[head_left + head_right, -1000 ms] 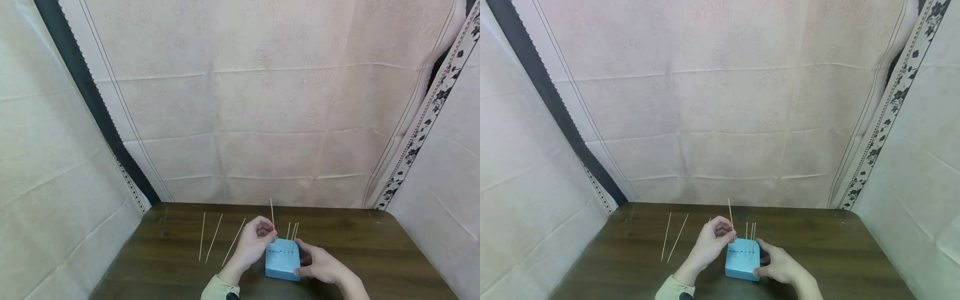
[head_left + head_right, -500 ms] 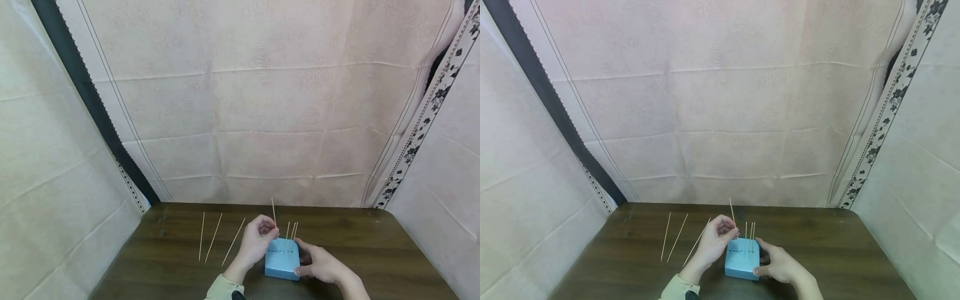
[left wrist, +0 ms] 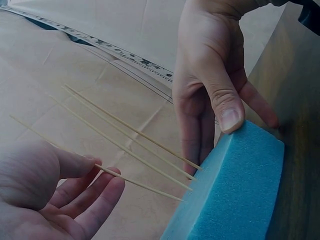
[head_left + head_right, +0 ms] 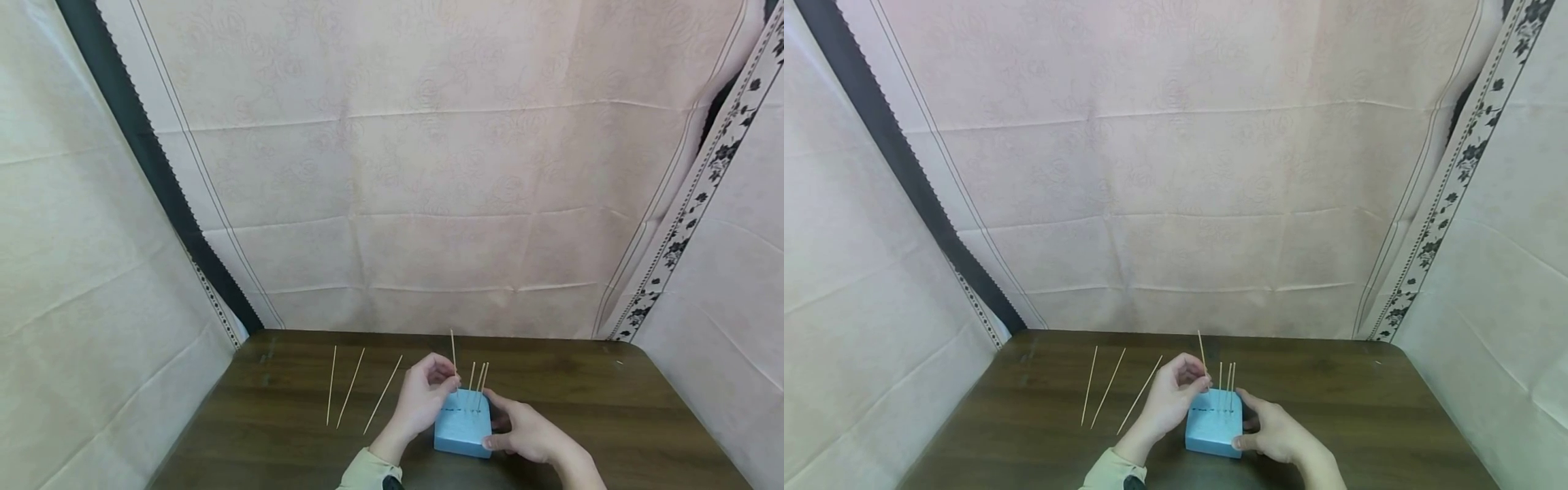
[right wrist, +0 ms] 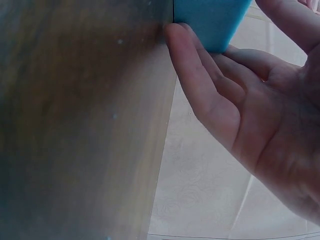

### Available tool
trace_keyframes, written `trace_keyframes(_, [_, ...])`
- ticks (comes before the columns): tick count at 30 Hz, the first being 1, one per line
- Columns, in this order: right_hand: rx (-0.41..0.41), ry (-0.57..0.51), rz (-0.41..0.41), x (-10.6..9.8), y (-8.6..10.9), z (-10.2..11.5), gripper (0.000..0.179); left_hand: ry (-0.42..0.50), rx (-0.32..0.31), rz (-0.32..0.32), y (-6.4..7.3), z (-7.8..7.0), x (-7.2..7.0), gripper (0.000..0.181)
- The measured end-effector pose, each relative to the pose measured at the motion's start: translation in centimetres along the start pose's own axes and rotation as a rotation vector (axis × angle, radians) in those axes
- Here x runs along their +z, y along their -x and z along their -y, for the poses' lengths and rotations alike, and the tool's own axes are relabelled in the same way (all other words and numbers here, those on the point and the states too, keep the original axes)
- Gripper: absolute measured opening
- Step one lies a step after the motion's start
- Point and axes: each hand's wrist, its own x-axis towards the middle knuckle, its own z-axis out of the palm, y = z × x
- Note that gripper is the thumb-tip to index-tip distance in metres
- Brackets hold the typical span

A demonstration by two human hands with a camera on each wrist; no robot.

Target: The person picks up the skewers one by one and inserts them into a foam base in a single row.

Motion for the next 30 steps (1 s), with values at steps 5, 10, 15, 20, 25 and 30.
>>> trace_keyframes(5, [0.008, 0.006, -0.004, -0.2, -0.2, 0.1, 0.101, -0.026, 0.013, 0.006, -0.2, 0.2, 0.1, 0.013])
trace_keyframes(10, [0.005, -0.012, 0.006, -0.3, -0.3, 0.2, 0.1, -0.06, 0.038, 0.028, -0.5, 0.7, 0.2, 0.011])
trace_keyframes(15, [-0.017, -0.009, 0.004, -0.5, -0.3, 0.3, 0.1, -0.096, 0.074, 0.057, -0.7, 0.8, 0.2, 0.011])
trace_keyframes(20, [-0.019, -0.012, 0.019, -0.3, -0.3, 0.0, 0.101, -0.125, 0.089, 0.083, -0.4, 1.0, 0.0, 0.01])
trace_keyframes(25, [-0.013, -0.03, 0.039, 0.0, -0.2, -0.3, 0.102, -0.15, 0.107, 0.121, -0.1, 1.4, 0.0, 0.008])
trace_keyframes(30, [-0.02, -0.046, 0.04, 0.1, 0.0, -0.4, 0.101, -0.196, 0.109, 0.142, 0.0, 1.8, 0.2, 0.007])
